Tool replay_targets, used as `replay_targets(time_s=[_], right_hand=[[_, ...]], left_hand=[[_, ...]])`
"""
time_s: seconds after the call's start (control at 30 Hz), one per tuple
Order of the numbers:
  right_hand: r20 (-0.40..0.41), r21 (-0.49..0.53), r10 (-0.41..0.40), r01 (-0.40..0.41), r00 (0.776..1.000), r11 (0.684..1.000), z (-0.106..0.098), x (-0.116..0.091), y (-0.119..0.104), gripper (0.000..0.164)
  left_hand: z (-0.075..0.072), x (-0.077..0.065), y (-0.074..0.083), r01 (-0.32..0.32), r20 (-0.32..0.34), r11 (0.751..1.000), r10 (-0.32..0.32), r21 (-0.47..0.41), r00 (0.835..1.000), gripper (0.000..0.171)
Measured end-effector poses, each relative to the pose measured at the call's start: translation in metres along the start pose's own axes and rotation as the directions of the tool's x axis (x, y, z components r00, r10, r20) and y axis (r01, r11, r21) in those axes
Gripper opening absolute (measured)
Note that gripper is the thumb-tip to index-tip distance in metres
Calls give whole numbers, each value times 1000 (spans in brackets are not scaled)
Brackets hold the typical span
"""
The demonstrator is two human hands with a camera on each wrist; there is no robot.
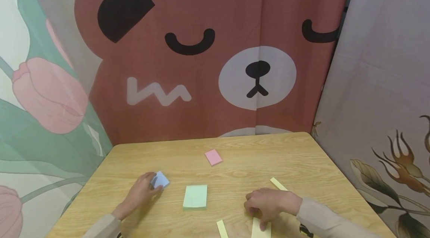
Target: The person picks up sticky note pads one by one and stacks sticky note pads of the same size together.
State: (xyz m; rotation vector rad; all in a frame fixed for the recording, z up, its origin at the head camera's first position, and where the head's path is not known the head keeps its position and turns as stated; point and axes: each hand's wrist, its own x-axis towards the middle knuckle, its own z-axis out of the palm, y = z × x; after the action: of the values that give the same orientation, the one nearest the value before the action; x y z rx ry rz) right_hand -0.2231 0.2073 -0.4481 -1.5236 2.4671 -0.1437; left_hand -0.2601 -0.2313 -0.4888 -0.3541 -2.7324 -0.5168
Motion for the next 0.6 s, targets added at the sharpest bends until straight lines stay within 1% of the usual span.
replay_targets(time_s=[0.2, 0.4, 0.6], right_hand=[[-9, -5, -11, 11, 1000, 1000, 1, 0, 0, 39], [-9, -15, -16, 16, 1000, 1000, 2, 1, 1, 38], [-1, -33, -11, 11, 1000, 999, 3, 3, 0, 36]], left_hand=[[0, -1, -5, 7, 51, 1000, -7, 0, 999, 59], [-4, -1, -7, 41, 114, 999, -41, 1, 993, 60], [-6, -1, -8, 52, 140, 999, -50, -11, 989, 58]])
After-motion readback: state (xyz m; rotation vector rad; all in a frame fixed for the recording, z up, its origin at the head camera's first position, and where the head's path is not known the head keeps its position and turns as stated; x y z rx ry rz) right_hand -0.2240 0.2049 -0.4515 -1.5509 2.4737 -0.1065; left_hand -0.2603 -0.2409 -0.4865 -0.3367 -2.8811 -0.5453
